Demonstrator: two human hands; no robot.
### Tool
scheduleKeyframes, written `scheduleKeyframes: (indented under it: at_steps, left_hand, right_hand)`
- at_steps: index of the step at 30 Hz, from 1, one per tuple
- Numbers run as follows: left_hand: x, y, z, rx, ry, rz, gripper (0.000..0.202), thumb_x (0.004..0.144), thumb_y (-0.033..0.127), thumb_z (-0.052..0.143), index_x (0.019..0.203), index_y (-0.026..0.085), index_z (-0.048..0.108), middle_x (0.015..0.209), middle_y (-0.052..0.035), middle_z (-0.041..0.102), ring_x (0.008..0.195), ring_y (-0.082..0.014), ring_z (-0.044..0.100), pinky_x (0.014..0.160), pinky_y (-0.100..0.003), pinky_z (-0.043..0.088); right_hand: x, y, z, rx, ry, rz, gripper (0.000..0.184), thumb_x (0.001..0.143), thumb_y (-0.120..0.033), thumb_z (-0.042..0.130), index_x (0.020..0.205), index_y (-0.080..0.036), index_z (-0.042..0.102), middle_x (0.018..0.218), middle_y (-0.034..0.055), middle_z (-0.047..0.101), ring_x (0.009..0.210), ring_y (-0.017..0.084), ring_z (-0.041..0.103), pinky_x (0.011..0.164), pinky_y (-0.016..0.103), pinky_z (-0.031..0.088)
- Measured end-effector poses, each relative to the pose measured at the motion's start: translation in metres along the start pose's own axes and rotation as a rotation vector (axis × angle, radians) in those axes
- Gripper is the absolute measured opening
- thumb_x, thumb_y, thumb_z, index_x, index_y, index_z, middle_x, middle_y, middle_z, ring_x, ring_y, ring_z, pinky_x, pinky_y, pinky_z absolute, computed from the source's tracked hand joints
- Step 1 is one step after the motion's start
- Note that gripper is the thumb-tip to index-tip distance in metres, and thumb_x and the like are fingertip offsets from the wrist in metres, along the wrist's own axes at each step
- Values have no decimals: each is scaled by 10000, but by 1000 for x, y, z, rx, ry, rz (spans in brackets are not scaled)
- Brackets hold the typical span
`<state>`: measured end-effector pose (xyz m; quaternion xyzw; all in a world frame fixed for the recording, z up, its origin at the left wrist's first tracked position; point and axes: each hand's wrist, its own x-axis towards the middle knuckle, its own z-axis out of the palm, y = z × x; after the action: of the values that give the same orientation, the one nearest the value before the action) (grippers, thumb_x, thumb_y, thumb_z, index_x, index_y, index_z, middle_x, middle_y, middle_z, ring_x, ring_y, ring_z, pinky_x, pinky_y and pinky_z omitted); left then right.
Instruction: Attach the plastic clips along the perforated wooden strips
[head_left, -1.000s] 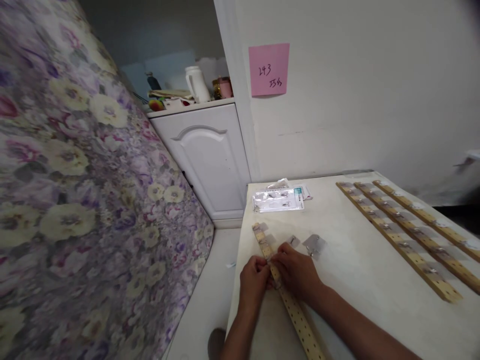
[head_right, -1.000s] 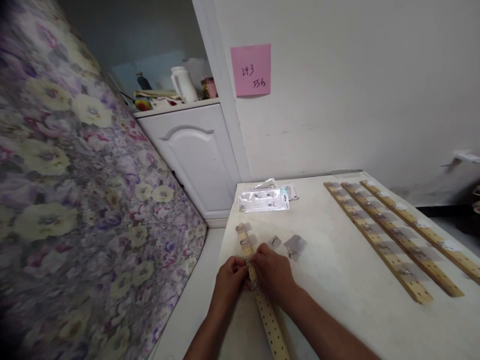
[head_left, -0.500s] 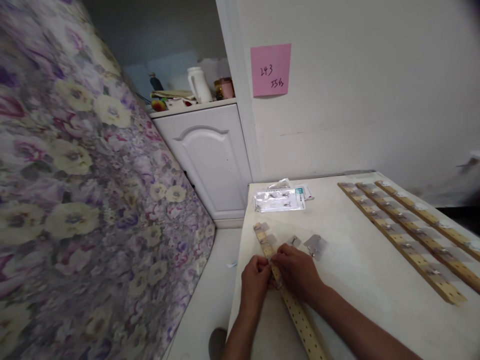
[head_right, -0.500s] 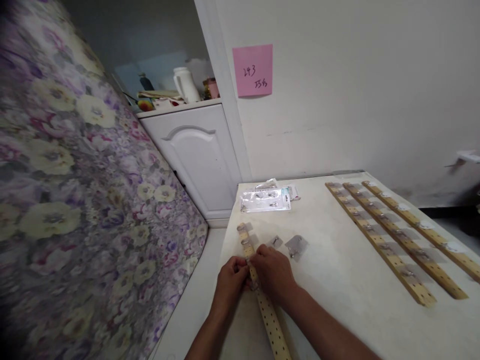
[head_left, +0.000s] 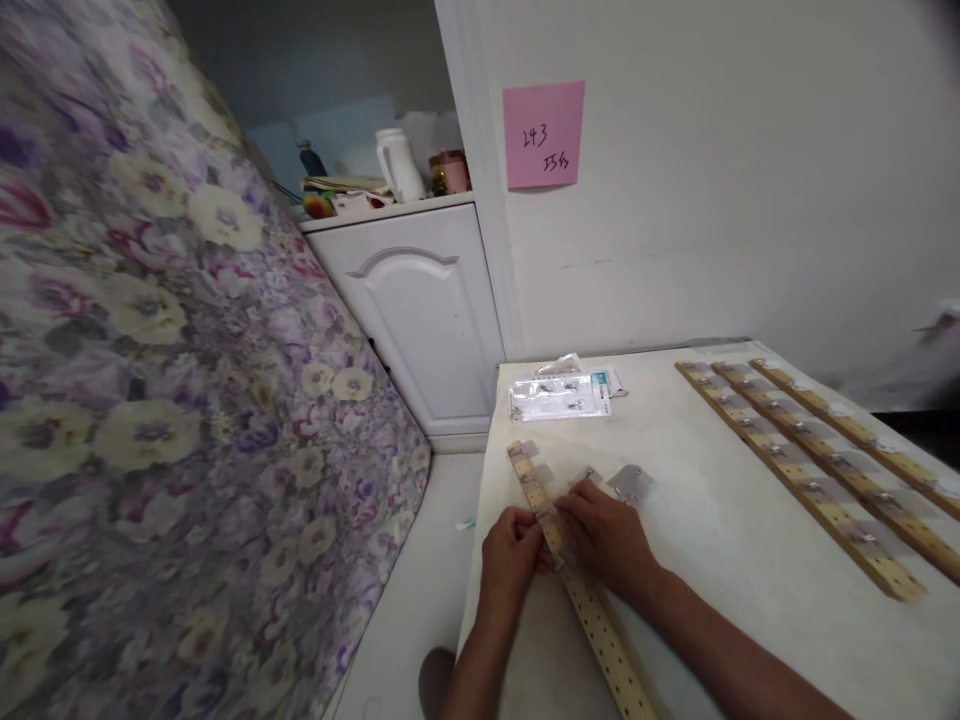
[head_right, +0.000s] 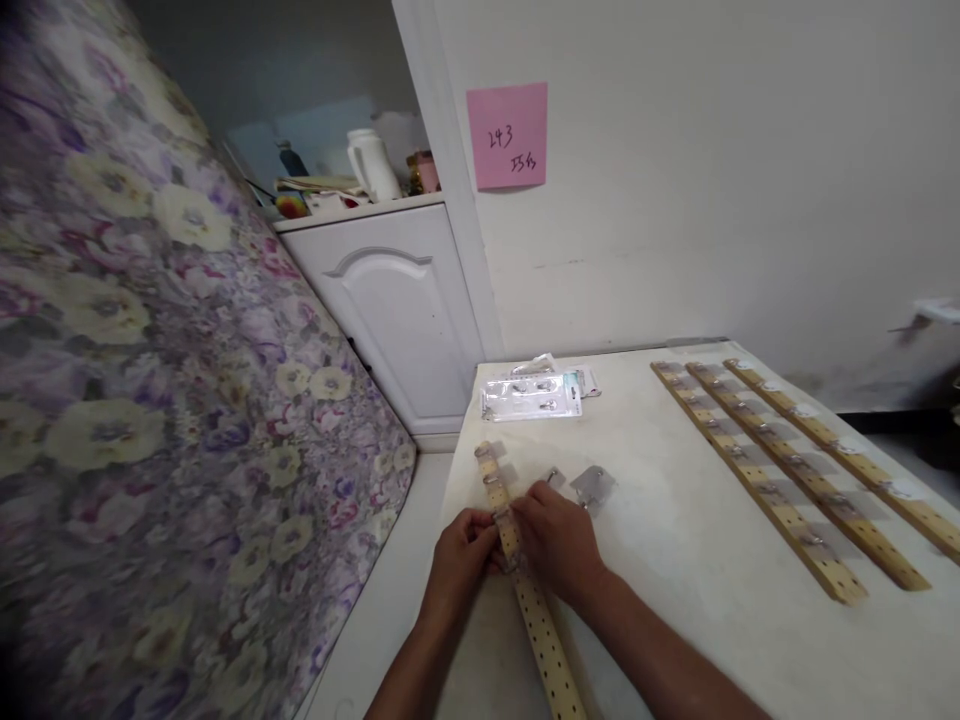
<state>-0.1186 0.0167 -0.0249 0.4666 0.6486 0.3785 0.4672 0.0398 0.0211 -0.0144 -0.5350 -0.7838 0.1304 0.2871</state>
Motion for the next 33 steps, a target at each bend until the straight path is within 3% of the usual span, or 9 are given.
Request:
scheduleKeyframes:
  at_steps: [6, 10, 17, 23, 29, 33]
  left_hand:
    - [-19, -3, -9, 41, -40, 30, 33, 753, 228, 506, 744, 197, 496, 532, 72, 523, 414, -87, 540, 396, -172, 383]
    - [-35, -2, -12, 132, -127, 9, 151, 788, 310, 476, 690, 196, 486, 520, 68, 525, 350, -72, 480, 351, -170, 315]
    - [-38, -2, -7, 174, -221, -21, 210, 777, 349, 481, 639, 191, 493, 491, 45, 556, 332, -79, 458, 348, -185, 314]
    - [-38, -6, -8, 162, -223, -7, 194, 789, 316, 435, 660, 188, 502, 528, 31, 593, 337, -78, 470, 358, -189, 331]
    - [-40, -6, -7, 129, -234, -52, 53, 659, 184, 506, 703, 179, 535, 530, 55, 554, 362, -71, 449, 342, -178, 328]
    - [-40, -5, -3, 102, -200, -52, 74, 646, 218, 581, 669, 175, 525, 522, 66, 510, 372, -55, 424, 340, -166, 303]
  right_hand:
    - [-30, 22, -6, 112, -9, 141, 237, 902, -291, 404, 990, -233, 617, 934, 28, 641, 809, 173, 620, 695, 273, 435]
    - [-40, 25, -2, 192, -44, 222, 247, 871, -319, 444, 1036, -221, 599, 901, 31, 662, 779, 183, 621, 695, 296, 440]
    - [-37, 19, -1, 291, -94, 297, 243, 821, -311, 495, 1018, -213, 598, 750, 1, 657, 702, 179, 609, 651, 290, 422]
    - [-33, 18, 2, 365, -96, 344, 211, 802, -290, 504, 974, -221, 604, 720, -11, 656, 654, 165, 597, 615, 272, 407]
    - [-28, 21, 9, 449, -91, 363, 178, 769, -273, 521, 906, -210, 617, 678, -13, 640, 631, 159, 589, 587, 253, 407]
    - [-27, 20, 8, 482, -72, 386, 178, 760, -257, 507, 894, -205, 611, 636, -23, 619, 593, 150, 574, 562, 244, 404]
